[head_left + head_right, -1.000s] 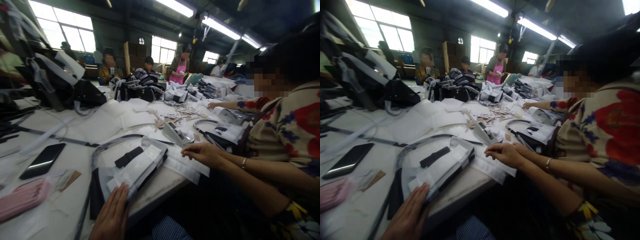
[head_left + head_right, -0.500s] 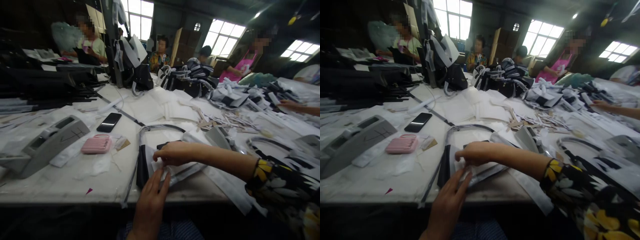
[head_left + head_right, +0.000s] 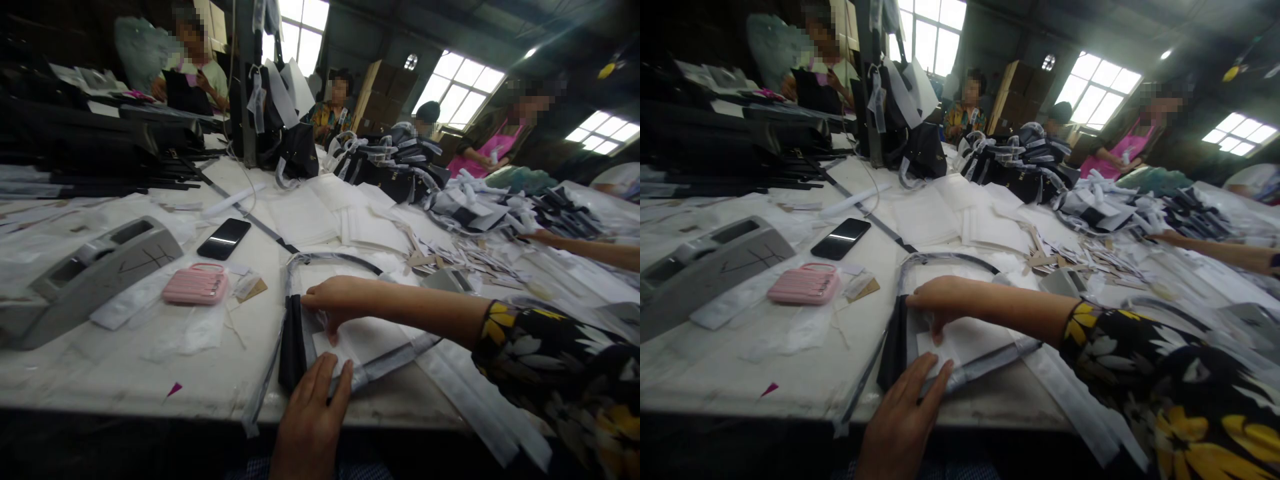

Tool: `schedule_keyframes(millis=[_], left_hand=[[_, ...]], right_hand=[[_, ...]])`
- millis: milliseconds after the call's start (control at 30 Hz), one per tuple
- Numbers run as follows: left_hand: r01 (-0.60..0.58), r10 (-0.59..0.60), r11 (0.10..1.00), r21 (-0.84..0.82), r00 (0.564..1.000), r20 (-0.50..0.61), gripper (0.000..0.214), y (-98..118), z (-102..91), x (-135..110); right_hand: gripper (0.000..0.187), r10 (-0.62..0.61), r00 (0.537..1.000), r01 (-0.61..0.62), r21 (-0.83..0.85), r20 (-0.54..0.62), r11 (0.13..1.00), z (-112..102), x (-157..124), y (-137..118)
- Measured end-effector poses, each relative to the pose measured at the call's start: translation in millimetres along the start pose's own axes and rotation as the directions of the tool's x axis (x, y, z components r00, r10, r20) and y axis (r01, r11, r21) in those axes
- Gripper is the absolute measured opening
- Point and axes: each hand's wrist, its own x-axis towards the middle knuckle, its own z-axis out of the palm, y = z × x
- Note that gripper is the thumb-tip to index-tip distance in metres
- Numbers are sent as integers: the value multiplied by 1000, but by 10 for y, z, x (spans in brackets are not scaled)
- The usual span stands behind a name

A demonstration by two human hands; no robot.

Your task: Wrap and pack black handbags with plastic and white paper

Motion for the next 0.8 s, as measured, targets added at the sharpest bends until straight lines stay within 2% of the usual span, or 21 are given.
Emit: schedule_keyframes(millis=[133, 267, 367, 533, 633, 700, 800], left_hand=[[-5, 5, 1000, 4, 1000, 1, 47, -12, 10, -13], [-34, 33, 999, 26, 999, 14, 49, -43, 61, -53], [-42, 42, 999, 26, 999, 18, 49, -67, 115, -89], [-42, 42, 999, 34, 999, 9, 53, -82, 157, -119], [-43, 43, 998, 36, 999, 2, 53, -72, 150, -107], [-29, 29, 999, 33, 1000, 2, 54, -60, 142, -94], [-12, 12, 1000, 29, 1000, -9, 55, -40, 137, -86]], right_hand=[[60, -46, 999, 47, 78, -18, 996, -1, 70, 171], [67, 13, 997, -32, 244, 79, 969, 74, 192, 355], [64, -22, 984, -53, 409, 175, 911, 101, 305, 468], [54, -60, 967, -109, 620, 246, 777, 114, 454, 599], [44, -49, 974, -126, 710, 221, 693, 151, 484, 670], [38, 0, 986, -121, 717, 166, 686, 175, 440, 700], [39, 146, 989, -113, 708, 14, 697, 201, 231, 668]])
